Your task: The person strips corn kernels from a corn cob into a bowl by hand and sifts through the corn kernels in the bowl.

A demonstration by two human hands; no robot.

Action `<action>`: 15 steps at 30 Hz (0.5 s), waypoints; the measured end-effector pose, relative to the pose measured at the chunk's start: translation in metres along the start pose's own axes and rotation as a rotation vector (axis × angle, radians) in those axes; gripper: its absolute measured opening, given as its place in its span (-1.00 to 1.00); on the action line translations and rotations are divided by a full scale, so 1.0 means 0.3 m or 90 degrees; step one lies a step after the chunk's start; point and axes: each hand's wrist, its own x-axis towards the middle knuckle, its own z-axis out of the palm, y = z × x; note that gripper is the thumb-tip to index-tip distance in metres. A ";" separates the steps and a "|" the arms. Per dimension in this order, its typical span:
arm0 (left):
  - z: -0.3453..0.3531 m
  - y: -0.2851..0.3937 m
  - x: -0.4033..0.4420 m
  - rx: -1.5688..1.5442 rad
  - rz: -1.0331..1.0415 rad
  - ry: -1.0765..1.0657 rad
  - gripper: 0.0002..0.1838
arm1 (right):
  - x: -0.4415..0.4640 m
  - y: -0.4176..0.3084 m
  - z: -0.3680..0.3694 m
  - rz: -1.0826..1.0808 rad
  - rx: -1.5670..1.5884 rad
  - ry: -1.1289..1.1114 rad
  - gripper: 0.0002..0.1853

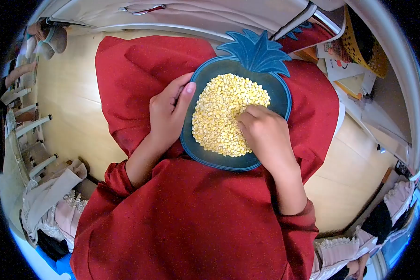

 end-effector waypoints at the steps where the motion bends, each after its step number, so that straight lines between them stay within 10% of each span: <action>1: 0.001 -0.002 0.000 0.000 0.005 0.003 -0.71 | 0.001 0.004 0.002 -0.002 0.002 0.012 -0.91; 15: 0.004 -0.011 -0.001 0.008 0.010 0.002 -0.71 | 0.002 -0.004 -0.015 0.050 0.166 0.015 -0.92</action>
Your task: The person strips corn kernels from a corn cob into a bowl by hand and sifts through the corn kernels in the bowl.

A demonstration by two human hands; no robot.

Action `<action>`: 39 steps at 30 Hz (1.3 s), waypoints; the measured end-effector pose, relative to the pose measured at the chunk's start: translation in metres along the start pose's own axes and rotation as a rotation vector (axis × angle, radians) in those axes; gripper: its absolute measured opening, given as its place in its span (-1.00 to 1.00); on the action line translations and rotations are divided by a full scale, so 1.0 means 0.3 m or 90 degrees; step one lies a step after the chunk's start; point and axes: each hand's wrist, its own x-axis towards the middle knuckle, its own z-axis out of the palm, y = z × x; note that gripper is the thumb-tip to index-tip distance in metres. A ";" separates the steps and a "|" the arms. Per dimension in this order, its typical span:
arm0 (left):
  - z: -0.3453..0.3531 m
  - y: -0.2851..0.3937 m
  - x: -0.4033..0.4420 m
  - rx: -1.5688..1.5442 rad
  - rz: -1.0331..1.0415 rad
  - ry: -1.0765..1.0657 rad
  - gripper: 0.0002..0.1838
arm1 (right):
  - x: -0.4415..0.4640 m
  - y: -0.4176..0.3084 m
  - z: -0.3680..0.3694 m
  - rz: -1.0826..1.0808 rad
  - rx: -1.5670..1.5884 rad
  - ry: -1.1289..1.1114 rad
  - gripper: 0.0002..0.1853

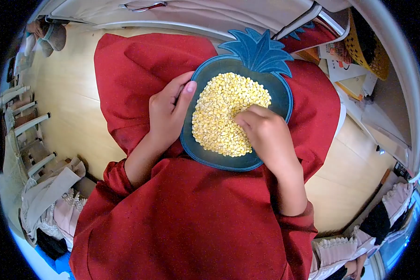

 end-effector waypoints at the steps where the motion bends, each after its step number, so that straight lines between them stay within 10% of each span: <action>1: 0.001 -0.001 0.000 -0.001 0.002 0.001 -0.71 | 0.000 0.000 0.008 -0.004 0.005 -0.016 -0.92; 39: -0.021 0.030 0.002 0.005 -0.077 -0.063 -0.70 | 0.031 -0.109 -0.156 0.094 0.248 0.002 -0.83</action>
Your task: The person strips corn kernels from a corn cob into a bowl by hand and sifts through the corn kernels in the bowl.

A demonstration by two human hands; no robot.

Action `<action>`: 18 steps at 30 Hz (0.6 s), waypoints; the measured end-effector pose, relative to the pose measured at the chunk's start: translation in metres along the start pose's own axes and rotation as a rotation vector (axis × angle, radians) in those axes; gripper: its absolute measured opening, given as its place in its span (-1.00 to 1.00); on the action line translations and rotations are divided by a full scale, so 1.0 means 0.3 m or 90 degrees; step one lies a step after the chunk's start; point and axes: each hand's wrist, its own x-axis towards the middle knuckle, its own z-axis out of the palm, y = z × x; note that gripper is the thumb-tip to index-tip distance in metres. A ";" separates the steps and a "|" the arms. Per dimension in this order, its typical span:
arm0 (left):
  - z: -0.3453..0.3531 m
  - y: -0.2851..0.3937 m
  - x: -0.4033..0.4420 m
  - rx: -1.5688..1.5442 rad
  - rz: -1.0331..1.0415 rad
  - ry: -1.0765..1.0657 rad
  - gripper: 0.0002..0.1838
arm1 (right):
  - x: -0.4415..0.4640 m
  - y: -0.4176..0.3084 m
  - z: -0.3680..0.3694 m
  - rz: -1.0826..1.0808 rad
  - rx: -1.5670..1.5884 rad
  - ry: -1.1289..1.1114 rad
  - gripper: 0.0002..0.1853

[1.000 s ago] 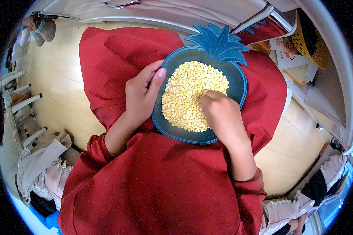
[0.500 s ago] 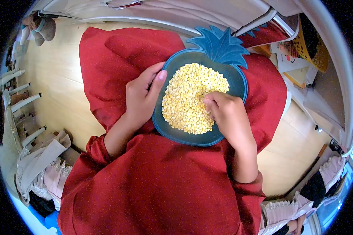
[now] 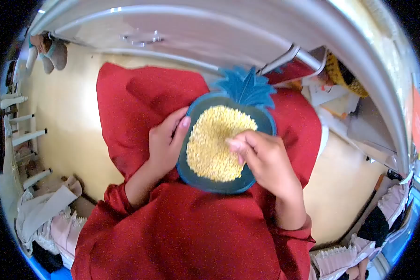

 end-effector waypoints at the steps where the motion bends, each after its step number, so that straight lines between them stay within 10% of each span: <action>1: -0.007 0.008 -0.001 0.015 -0.002 -0.011 -0.69 | 0.004 -0.021 -0.019 -0.058 -0.027 0.023 -0.84; 7: 0.016 -0.033 -0.001 0.008 0.070 0.038 -0.73 | 0.059 -0.321 -0.252 -0.434 -0.079 0.243 -0.92; 11: 0.019 -0.033 0.001 0.013 0.067 0.035 -0.73 | 0.225 -0.515 -0.403 -0.512 -0.553 0.527 -0.95; 18: 0.029 -0.051 -0.003 -0.003 0.069 0.053 -0.74 | 0.467 -0.544 -0.444 -0.586 -0.687 0.517 -0.89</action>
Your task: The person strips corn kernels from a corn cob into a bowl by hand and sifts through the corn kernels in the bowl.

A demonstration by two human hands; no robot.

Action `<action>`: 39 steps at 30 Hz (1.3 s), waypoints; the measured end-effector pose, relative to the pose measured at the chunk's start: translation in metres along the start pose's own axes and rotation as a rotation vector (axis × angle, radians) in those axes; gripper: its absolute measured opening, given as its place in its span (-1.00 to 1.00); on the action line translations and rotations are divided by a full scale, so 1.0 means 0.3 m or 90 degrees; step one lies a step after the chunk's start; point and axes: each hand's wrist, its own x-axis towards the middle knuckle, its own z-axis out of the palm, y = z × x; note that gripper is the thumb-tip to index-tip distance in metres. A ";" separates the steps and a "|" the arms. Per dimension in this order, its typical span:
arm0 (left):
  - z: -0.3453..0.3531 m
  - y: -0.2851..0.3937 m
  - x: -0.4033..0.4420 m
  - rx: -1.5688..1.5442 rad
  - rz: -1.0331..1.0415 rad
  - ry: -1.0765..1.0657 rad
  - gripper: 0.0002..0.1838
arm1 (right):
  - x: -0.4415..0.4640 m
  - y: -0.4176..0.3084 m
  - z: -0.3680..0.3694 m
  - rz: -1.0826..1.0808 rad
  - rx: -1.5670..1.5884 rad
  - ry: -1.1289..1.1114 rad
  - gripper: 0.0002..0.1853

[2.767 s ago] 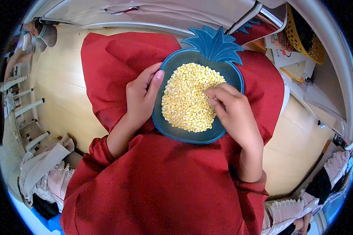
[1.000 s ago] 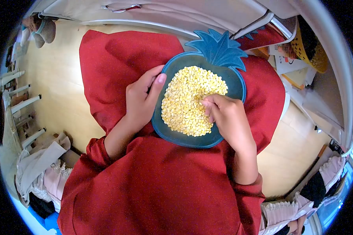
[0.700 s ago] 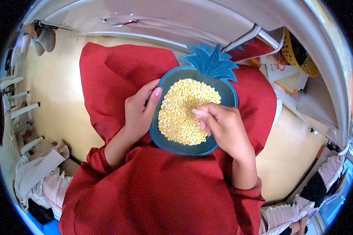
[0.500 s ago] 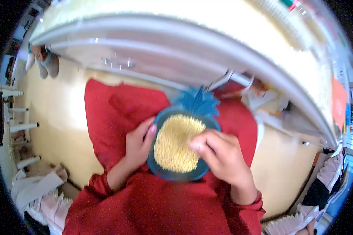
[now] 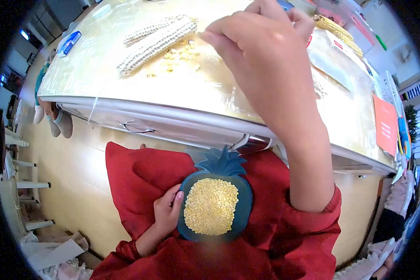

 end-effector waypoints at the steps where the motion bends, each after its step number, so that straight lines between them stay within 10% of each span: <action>1: -0.003 -0.004 0.002 0.001 0.004 -0.004 -0.74 | -0.002 -0.009 0.004 0.036 -0.011 -0.028 -0.91; 22: -0.005 0.020 0.015 -0.014 0.043 0.012 -0.74 | -0.172 -0.036 -0.034 -0.055 0.127 0.180 -0.77; 31: -0.010 0.026 0.006 -0.026 -0.011 0.003 -0.71 | -0.784 -0.445 -0.031 0.240 0.480 -0.394 -0.63; 39: -0.005 0.013 0.003 -0.026 0.001 0.010 -0.73 | -0.903 -0.604 -0.108 0.282 0.629 -0.512 -0.62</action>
